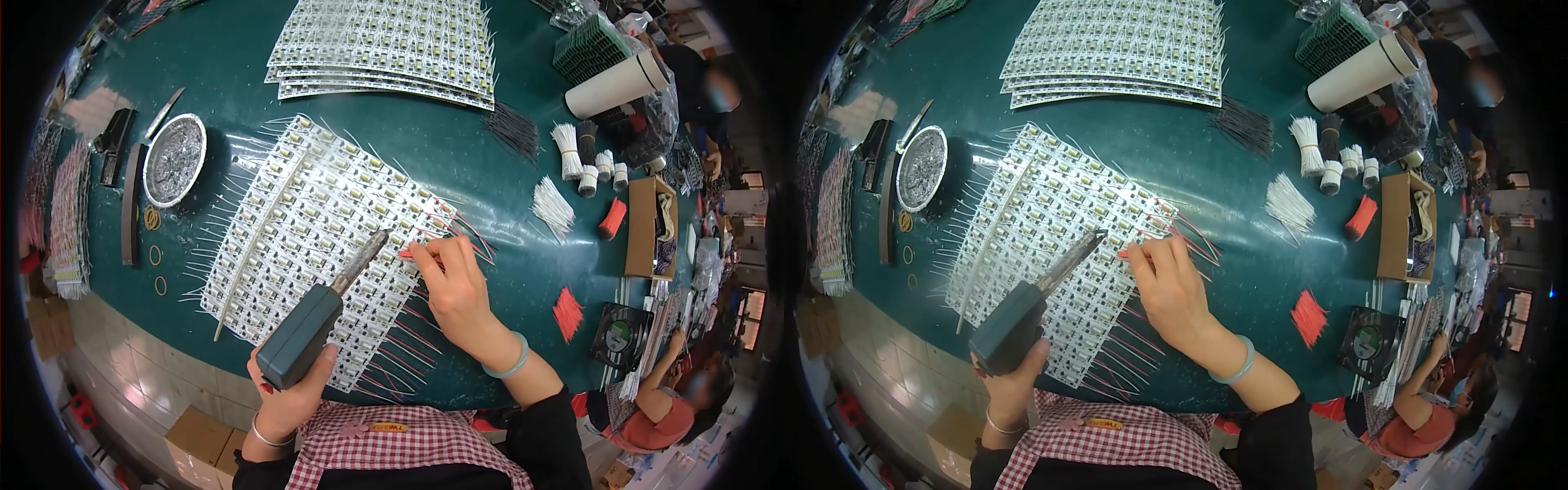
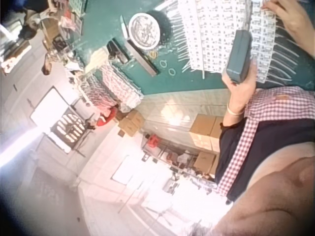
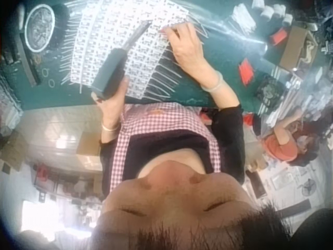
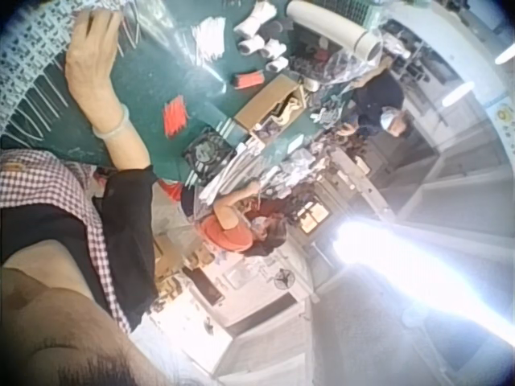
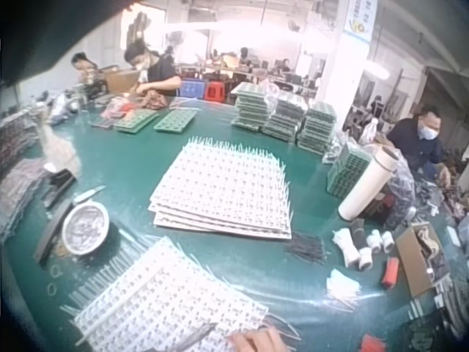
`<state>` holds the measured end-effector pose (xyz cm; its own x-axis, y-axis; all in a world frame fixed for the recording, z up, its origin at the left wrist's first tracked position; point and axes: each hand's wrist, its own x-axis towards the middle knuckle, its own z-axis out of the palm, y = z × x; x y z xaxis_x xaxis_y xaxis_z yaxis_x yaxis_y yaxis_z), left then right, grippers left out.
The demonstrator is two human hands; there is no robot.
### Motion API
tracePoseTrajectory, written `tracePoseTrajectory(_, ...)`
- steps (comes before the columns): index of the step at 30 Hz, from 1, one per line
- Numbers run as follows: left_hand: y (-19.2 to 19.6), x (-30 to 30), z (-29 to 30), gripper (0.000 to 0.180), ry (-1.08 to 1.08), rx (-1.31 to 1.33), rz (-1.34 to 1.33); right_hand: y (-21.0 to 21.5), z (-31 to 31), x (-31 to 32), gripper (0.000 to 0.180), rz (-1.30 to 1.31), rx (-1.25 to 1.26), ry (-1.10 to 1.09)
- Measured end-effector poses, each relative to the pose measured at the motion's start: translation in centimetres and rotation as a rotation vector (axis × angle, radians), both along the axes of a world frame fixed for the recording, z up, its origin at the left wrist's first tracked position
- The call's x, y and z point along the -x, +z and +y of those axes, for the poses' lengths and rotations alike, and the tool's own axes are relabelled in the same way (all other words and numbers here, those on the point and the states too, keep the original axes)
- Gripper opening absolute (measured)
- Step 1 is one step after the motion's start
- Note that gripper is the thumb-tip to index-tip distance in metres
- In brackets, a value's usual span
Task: The person uses a soldering iron to attach red and white wires to a grid of LED modules on a green workbench. They repeatedly pick wires from piles, position them on the board, and apply solder to secure the connections.
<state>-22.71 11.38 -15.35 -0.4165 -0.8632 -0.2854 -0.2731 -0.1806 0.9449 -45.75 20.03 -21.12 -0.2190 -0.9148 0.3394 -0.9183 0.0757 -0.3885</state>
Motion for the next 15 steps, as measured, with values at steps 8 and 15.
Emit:
tracePoseTrajectory(8,-0.3,0.3,0.0,0.03,-0.079,0.035,0.021,-0.4,0.2,-0.2,0.04,0.027,0.096,-0.007)
tracePoseTrajectory(15,-1.1,0.2,0.1,0.024,-0.183,0.12,0.039,-0.3,0.0,-0.2,0.04,0.034,0.081,-0.007)
